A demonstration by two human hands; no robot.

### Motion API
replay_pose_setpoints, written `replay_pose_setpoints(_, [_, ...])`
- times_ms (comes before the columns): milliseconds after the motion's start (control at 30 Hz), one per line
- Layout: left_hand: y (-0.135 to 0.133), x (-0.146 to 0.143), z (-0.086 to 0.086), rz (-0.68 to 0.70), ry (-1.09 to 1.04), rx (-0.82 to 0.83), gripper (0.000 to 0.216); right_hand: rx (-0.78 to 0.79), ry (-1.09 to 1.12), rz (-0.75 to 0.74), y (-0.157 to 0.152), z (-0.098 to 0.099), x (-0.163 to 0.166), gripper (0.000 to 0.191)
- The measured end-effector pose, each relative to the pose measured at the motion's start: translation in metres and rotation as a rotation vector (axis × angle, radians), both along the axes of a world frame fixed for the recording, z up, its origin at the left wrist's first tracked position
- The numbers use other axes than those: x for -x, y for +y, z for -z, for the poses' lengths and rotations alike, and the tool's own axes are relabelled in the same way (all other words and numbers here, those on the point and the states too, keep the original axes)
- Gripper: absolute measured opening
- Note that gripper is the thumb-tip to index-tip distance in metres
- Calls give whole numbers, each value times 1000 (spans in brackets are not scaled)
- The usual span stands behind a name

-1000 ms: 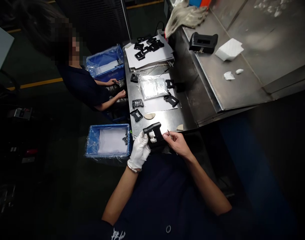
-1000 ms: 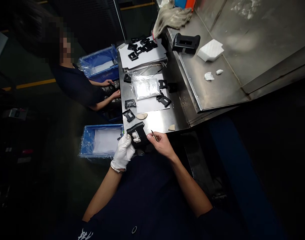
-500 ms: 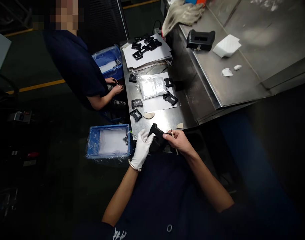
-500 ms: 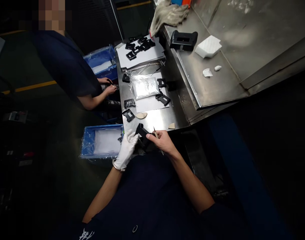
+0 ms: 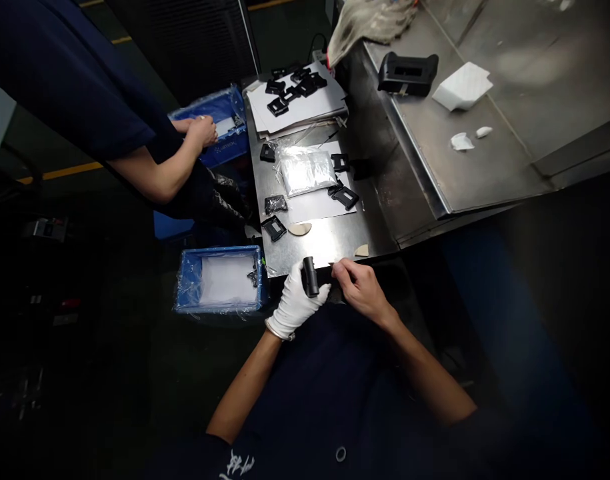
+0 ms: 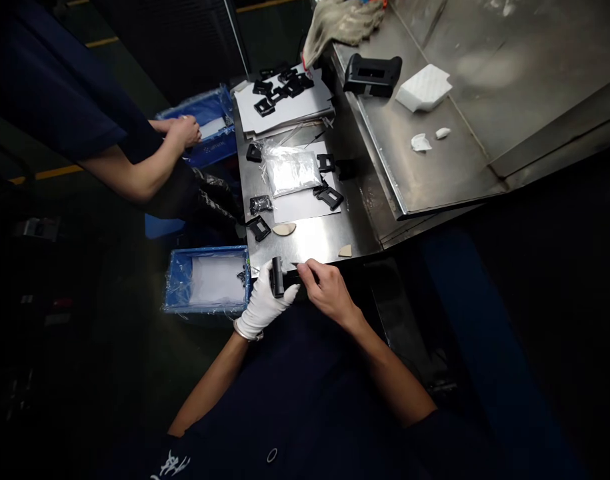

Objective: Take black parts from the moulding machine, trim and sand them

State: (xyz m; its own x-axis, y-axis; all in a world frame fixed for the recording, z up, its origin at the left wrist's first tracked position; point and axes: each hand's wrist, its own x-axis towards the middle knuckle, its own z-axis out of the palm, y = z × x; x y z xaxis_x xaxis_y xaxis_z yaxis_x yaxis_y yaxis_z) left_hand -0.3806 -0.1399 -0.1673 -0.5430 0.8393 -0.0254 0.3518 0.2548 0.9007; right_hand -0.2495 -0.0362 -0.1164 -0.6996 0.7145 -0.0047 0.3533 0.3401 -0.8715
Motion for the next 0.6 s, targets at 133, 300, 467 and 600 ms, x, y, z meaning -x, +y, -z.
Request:
replay_pose_setpoints(133, [-3,9,-5,-23,-199,-31,70,-274,-85,-102,-14,-6,-6,38])
replay_pose_setpoints(300, [0,13,-2,-40,-332,-151,77,-430,-93,-105,-25,-5,-2,34])
replay_pose_setpoints(467, [2,12,-5,-3,-269,-114,63,-526,-133,-102,-22,-4,-1,34])
replay_pose_setpoints(600, [1,12,-10,9,-283,-95,61,-577,-162,-102,-20,-3,0,37])
